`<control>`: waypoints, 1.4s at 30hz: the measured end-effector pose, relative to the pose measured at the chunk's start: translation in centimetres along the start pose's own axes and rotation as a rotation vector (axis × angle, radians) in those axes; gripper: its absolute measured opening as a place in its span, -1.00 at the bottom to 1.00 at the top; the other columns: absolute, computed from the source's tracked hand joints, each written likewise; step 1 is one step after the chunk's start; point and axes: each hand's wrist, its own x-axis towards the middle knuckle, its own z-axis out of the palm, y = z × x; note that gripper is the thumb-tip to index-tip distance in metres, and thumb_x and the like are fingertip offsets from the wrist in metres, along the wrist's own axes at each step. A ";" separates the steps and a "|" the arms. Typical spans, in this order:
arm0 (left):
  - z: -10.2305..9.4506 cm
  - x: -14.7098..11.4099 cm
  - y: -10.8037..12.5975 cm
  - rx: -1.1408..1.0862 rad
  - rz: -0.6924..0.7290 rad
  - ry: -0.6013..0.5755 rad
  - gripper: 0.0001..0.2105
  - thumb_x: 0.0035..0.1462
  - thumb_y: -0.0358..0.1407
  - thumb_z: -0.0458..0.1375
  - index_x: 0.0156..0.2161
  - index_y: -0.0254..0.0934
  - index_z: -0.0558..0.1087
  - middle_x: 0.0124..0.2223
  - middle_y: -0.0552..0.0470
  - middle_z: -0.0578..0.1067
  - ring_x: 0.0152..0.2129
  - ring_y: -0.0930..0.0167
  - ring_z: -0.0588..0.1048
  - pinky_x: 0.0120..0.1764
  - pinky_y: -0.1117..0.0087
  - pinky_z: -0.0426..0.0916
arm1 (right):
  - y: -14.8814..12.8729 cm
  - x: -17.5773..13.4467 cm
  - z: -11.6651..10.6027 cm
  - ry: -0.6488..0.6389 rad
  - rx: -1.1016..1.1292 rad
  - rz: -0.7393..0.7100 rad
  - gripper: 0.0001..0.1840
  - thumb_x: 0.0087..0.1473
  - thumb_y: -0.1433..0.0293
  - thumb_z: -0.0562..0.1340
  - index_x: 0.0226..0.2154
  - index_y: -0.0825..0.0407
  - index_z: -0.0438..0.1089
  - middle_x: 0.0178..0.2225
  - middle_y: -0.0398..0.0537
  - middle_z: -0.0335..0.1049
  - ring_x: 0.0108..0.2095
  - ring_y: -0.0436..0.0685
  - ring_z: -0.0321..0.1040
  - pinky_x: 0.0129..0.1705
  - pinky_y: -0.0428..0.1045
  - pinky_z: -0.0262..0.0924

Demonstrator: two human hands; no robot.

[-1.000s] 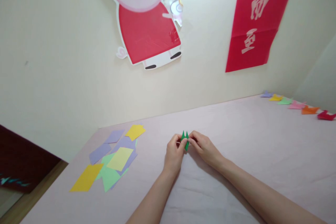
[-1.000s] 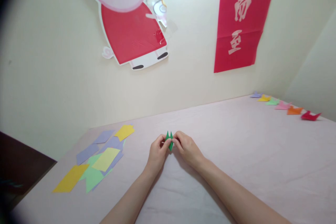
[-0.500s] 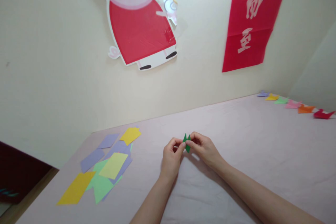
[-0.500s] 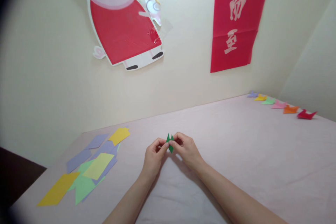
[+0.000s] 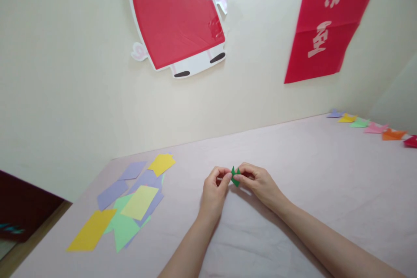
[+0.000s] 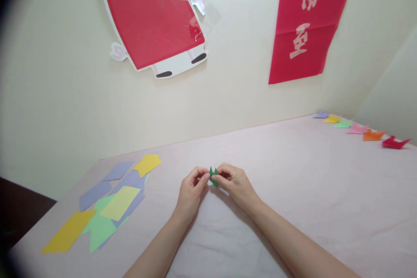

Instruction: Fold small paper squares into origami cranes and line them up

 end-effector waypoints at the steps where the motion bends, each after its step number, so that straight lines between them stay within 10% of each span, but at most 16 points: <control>1: 0.0 0.0 0.0 0.000 0.000 -0.002 -0.86 0.10 -0.23 0.18 -0.34 -0.28 0.46 -0.38 0.08 0.48 -0.42 0.44 0.41 -0.35 0.47 0.26 | 0.0 0.0 0.0 0.003 0.007 0.002 -0.77 0.05 0.29 0.24 -0.56 0.05 0.36 -0.51 -0.17 0.27 -0.43 0.03 0.22 -0.36 -0.07 0.09; 42: 0.5 -1.0 0.8 0.237 0.098 0.017 -0.83 0.19 -0.24 0.12 -0.38 -0.26 0.43 -0.40 0.08 0.47 -0.41 0.41 0.41 -0.31 0.43 0.25 | 0.4 0.1 0.2 0.014 0.134 0.048 -0.71 0.04 0.17 0.23 -0.53 0.03 0.28 -0.56 -0.21 0.23 -0.50 0.01 0.19 -0.42 -0.08 0.12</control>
